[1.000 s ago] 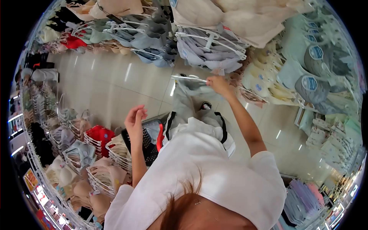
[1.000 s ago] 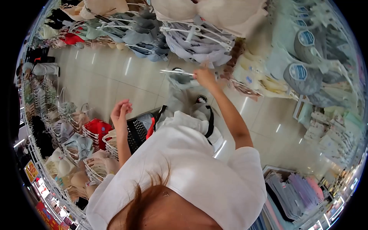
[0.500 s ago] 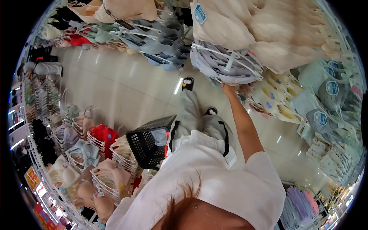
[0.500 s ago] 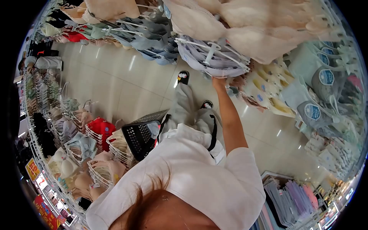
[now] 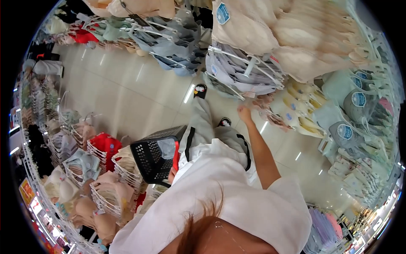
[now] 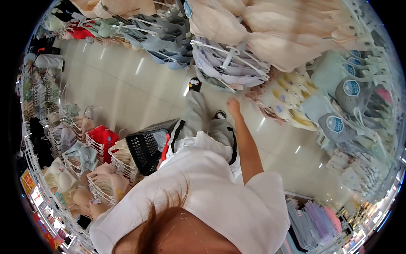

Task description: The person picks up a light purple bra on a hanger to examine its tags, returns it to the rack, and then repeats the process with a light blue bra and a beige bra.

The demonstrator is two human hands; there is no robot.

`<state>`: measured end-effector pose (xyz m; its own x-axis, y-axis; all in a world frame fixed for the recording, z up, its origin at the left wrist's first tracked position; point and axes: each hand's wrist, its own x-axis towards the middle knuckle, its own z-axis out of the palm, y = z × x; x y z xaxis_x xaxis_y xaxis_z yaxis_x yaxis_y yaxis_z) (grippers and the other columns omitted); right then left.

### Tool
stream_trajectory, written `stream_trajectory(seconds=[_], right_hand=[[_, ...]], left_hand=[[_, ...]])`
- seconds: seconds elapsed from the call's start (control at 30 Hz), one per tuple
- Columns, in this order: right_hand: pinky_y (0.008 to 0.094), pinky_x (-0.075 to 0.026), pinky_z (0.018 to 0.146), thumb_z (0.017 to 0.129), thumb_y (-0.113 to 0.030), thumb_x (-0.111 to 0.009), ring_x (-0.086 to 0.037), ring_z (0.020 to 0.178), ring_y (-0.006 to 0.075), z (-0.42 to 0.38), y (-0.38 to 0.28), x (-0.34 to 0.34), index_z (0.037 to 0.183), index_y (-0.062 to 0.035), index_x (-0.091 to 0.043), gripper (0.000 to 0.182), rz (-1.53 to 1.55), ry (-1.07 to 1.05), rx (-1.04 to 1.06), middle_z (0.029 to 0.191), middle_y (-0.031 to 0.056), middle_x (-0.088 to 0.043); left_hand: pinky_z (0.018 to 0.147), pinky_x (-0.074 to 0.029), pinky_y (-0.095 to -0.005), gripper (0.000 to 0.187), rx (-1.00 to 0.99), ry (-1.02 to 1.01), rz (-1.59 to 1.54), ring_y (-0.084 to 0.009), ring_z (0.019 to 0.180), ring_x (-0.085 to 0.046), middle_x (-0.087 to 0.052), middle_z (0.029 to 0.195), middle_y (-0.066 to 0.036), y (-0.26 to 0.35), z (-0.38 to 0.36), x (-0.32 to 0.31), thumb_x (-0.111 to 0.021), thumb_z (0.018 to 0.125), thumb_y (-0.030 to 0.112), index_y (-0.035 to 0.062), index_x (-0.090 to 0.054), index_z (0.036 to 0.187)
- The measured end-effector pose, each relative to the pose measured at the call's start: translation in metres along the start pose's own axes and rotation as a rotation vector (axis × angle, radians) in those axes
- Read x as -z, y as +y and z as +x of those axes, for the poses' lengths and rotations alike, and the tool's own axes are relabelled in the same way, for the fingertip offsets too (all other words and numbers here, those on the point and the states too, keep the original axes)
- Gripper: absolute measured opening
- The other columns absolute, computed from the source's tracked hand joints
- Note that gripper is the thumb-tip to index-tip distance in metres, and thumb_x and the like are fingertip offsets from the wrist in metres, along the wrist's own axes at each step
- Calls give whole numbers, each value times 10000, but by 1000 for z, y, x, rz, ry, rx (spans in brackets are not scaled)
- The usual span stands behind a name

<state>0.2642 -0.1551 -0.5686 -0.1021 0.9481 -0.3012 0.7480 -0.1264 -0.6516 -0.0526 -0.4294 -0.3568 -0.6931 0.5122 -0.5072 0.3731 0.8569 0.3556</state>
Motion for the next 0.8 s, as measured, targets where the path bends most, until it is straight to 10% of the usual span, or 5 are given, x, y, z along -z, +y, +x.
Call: stream_trajectory(seconds=[0.13, 0.27, 0.8], right_hand=[[390, -442, 651, 746, -292, -517, -568, 725, 340, -82, 60, -10, 757, -33, -592, 270, -142, -190, -65, 753, 193, -584], [336, -458, 645, 710, -319, -536, -591, 686, 251, -128, 164, -35, 790, 5, -611, 341, -101, -431, -631, 755, 141, -620], [258, -470, 437, 770, -209, -502, -606, 564, 203, -96, 34, 19, 979, -15, -488, 286, 279, -358, -506, 797, 98, -557]], left_hand=[[571, -452, -352, 195, -65, 113, -89, -330, 625, -586, -600, 652, -157, 13, -4, -11, -575, 740, 200, 15, -601, 795], [436, -417, -347, 206, -223, 3, -155, -251, 450, -562, -545, 536, -141, 37, 4, 3, -557, 686, 89, -19, -542, 860], [607, -427, -382, 219, -458, -250, -101, -402, 685, -533, -529, 660, -248, 51, -26, 21, -568, 649, 59, -11, -530, 853]])
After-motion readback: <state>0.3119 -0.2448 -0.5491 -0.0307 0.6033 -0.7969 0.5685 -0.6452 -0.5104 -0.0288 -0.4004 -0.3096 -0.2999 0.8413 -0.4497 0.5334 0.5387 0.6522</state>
